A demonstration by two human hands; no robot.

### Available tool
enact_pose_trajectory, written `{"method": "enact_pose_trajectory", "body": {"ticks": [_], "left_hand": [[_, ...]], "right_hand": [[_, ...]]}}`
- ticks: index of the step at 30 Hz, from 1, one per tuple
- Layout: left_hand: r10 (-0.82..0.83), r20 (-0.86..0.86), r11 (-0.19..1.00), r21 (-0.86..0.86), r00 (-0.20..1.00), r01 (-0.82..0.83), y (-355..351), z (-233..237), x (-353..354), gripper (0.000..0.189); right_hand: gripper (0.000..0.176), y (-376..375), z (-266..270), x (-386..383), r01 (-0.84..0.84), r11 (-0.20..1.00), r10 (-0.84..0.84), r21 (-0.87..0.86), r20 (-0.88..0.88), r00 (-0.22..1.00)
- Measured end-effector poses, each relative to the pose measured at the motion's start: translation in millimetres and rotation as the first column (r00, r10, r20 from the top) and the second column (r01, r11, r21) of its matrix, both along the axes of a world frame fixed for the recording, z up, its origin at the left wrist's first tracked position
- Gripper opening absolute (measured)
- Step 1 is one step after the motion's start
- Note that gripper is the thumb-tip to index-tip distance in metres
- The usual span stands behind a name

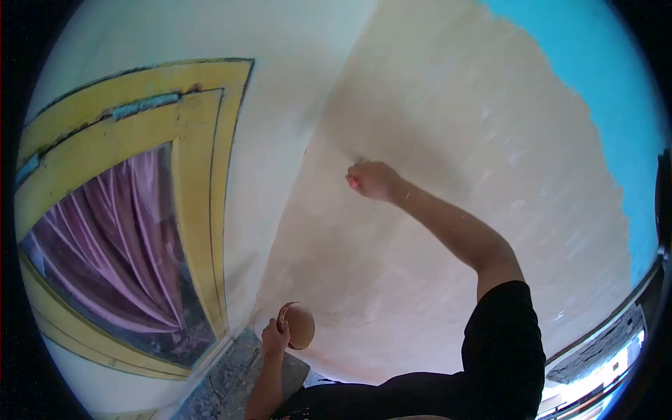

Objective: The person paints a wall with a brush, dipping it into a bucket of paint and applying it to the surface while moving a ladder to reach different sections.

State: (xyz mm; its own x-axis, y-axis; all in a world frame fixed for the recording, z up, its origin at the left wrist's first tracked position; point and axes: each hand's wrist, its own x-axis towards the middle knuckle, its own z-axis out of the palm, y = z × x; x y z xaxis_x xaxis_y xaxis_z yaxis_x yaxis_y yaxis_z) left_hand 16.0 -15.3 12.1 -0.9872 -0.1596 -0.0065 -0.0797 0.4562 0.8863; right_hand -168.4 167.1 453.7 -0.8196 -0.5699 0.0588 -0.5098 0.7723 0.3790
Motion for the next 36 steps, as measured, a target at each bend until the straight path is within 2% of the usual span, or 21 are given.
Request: {"method": "enact_pose_trajectory", "body": {"ticks": [3, 4, 5, 7, 8, 9, 10, 11, 13, 16, 17, 18, 19, 20, 21, 22, 24, 26, 30, 33, 36], "left_hand": [[0.002, 0.016, 0.999, -0.041, 1.0, -0.001, -1.4, -3.2, -3.6, 0.033], [0.002, -0.017, 0.999, -0.043, 1.0, -0.003, -1.0, -4.3, -3.4, 0.033], [-0.003, -0.049, 0.999, -0.049, 0.999, 0.0, -1.0, -5.4, -1.7, 0.033], [-0.016, -0.027, 1.0, -0.023, 1.0, 0.015, 0.0, -7.8, -1.2, 0.033], [-0.022, -0.025, 1.0, 0.01, 0.999, 0.022, -1.5, -6.6, -2.3, 0.033], [-0.023, -0.013, 1.0, 0.002, 1.0, 0.023, -2.6, -3.5, -3.4, 0.033], [-0.02, -0.001, 1.0, -0.02, 1.0, 0.02, -2.0, -0.2, -4.4, 0.033], [-0.021, 0.012, 0.999, -0.04, 1.0, 0.021, -1.3, 1.8, -4.4, 0.033], [-0.016, 0.022, 0.999, -0.039, 1.0, 0.017, -0.4, 2.5, -2.3, 0.032], [-0.054, 0.036, 0.998, -0.033, 0.998, 0.055, -0.8, 7.7, -3.8, 0.032], [-0.053, 0.028, 0.998, -0.031, 0.998, 0.053, -0.5, 8.5, -4.0, 0.032], [-0.047, 0.018, 0.998, -0.029, 0.999, 0.048, -0.7, 8.9, -4.0, 0.032], [-0.045, 0.017, 0.998, -0.032, 0.999, 0.045, -1.0, 6.6, -4.5, 0.032], [-0.049, 0.01, 0.998, -0.047, 0.999, 0.05, -0.4, 2.3, -4.5, 0.032], [-0.049, -0.001, 0.997, -0.059, 0.999, 0.049, 0.9, 0.0, -5.8, 0.032], [-0.035, -0.007, 0.998, -0.056, 0.999, 0.035, 1.1, -0.8, -5.6, 0.032], [-0.041, 0.013, 0.998, -0.037, 0.999, 0.041, 0.4, -2.4, -4.6, 0.032], [-0.03, -0.004, 0.999, -0.044, 1.0, 0.03, -0.7, -5.0, -2.0, 0.032], [-0.018, -0.017, 1.0, -0.024, 1.0, 0.017, -2.6, -1.9, -4.6, 0.033], [-0.036, 0.01, 0.999, 0.003, 0.999, 0.036, -1.8, 0.7, -1.6, 0.032], [-0.024, -0.003, 0.999, 0.028, 1.0, 0.025, -3.9, 2.7, -4.7, 0.032]], "right_hand": [[0.011, -1.8, -18.6, -3.8, -0.08, 0.977, 0.075, -0.199, -0.033, 0.997], [0.012, 7.0, -12.4, -16.9, -0.18, 0.957, 0.148, -0.229, -0.149, 0.978], [0.01, 11.1, 9.0, -24.5, -0.072, 0.978, 0.033, -0.195, -0.196, 0.98], [0.011, 22.7, 83.3, -32.0, -0.066, 0.995, 0.041, -0.079, -0.29, 0.956], [0.015, 50.6, 119.1, -61.9, 0.021, 1.0, -0.029, -0.022, -0.475, 0.879], [0.021, 48.8, 166.6, -51.5, 0.017, 0.995, -0.066, -0.096, -0.533, 0.844], [0.024, 27.1, 201.0, -18.9, 0.101, 0.995, -0.083, -0.013, -0.679, 0.729], [0.023, 13.6, 224.2, -2.9, 0.028, 1.0, -0.026, -0.012, -0.799, 0.601], [0.025, -3.0, 250.7, 12.4, 0.098, 0.995, -0.071, -0.026, -0.87, 0.488], [0.021, -19.0, 218.9, 13.1, -0.036, 0.998, 0.054, 0.042, -0.875, 0.481], [0.019, -7.1, 200.7, -10.5, 0.036, 0.999, -0.015, 0.008, -0.812, 0.584], [0.017, 6.6, 169.1, -37.1, -0.055, 0.986, 0.158, 0.156, -0.789, 0.594], [0.014, -11.1, 131.2, -31.2, 0.106, 0.982, 0.029, 0.154, -0.683, 0.73], [0.012, 9.3, 85.0, -68.8, -0.123, 0.975, 0.214, 0.187, -0.626, 0.75], [0.01, -10.3, 42.1, -53.8, -0.054, 0.975, 0.18, 0.218, -0.618, 0.765], [0.011, -13.0, 2.3, -64.4, -0.16, 0.966, 0.241, 0.204, -0.481, 0.843], [0.014, -22.9, -77.6, -72.8, -0.16, 0.961, 0.228, 0.224, -0.319, 0.92], [0.018, -42.7, -128.1, -57.7, -0.068, 0.997, 0.064, -0.035, -0.111, 0.992], [0.018, -65.1, -125.3, -64.5, -0.147, 0.955, 0.147, -0.259, -0.019, 0.989], [0.017, -66.9, -80.9, -90.1, -0.102, 0.978, 0.074, -0.183, -0.154, 0.985], [0.019, -60.4, -5.5, -105.2, -0.118, 0.988, 0.066, -0.095, -0.434, 0.899]]}}
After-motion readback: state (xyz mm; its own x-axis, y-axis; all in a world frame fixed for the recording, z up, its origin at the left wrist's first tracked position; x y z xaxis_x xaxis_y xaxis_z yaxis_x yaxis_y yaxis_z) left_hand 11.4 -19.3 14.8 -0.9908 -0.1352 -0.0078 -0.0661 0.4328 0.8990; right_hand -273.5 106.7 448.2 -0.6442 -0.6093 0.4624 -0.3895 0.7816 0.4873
